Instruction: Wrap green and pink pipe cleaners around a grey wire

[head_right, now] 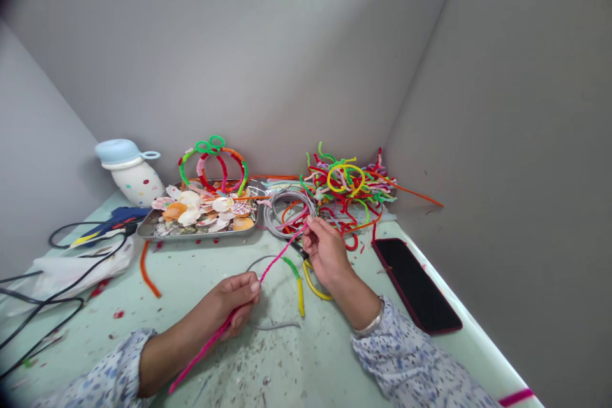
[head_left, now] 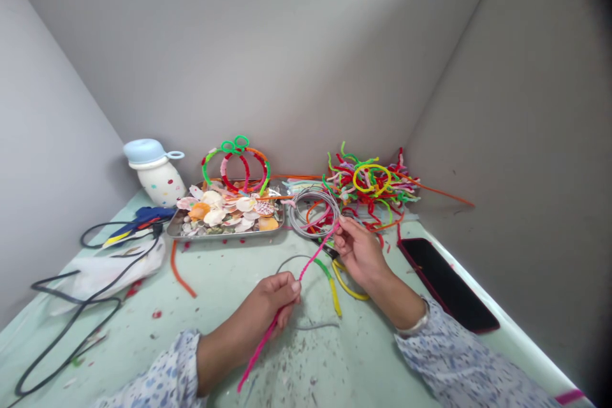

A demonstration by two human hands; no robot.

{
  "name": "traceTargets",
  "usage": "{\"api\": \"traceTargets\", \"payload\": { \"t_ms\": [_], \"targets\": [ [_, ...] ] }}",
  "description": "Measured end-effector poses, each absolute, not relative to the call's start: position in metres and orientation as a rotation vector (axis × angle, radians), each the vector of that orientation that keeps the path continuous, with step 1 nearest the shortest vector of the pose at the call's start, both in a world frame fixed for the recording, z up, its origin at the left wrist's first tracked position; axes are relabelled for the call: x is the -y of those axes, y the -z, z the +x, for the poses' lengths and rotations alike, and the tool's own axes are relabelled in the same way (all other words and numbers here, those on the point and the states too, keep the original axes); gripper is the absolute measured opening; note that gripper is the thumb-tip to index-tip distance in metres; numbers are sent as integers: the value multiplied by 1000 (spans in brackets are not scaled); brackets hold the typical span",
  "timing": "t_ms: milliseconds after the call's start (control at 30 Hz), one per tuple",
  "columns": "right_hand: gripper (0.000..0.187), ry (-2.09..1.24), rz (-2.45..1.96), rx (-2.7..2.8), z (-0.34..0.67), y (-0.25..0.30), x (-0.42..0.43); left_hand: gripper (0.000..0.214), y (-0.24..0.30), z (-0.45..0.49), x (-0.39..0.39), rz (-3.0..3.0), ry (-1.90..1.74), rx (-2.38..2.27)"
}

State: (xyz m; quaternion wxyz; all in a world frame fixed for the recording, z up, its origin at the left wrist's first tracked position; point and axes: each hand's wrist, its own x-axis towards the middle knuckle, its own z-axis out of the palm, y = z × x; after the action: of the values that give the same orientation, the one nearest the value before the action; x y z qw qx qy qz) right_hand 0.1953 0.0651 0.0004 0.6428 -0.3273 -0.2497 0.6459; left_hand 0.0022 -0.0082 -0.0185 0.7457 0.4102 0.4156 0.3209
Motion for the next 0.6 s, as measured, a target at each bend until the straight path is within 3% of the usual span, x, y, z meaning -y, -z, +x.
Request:
{"api": "traceTargets", "payload": {
  "t_ms": [600],
  "targets": [
    [17, -1602, -663, 467, 189, -1, -60, 28, 8, 1, 9, 860, -713, -846]
  ]
}}
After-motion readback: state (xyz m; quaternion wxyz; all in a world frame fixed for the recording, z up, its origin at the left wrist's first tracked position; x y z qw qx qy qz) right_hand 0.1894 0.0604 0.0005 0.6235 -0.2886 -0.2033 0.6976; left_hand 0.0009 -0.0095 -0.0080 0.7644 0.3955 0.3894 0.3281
